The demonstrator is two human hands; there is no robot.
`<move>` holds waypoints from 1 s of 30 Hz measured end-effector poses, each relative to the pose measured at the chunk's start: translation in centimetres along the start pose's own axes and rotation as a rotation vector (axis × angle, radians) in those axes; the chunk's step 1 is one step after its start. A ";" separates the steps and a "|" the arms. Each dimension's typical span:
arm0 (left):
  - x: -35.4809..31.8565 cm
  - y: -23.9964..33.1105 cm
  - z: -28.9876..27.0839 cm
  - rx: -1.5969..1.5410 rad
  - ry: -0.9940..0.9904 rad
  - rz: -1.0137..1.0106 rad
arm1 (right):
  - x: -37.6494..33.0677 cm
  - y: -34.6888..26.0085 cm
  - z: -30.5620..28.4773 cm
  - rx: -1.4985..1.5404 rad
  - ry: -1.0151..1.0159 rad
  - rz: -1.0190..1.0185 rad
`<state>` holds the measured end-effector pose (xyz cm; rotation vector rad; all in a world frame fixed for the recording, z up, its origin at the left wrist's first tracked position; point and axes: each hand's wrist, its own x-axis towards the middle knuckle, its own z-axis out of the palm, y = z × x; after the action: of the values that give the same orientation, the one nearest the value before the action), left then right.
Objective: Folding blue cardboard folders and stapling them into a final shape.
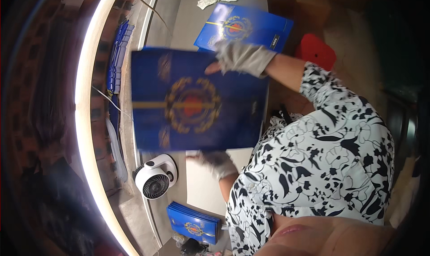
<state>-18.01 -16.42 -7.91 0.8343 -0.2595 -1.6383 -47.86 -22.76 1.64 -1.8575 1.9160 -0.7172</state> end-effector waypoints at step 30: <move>3.7 -0.6 6.4 1.626 0.018 -0.158 | 7.6 16.8 11.2 0.258 -0.315 0.417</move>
<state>-22.68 -21.43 -5.07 2.0534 -1.6523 -1.3056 -55.15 -31.47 -16.73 -1.2718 1.8188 -0.4748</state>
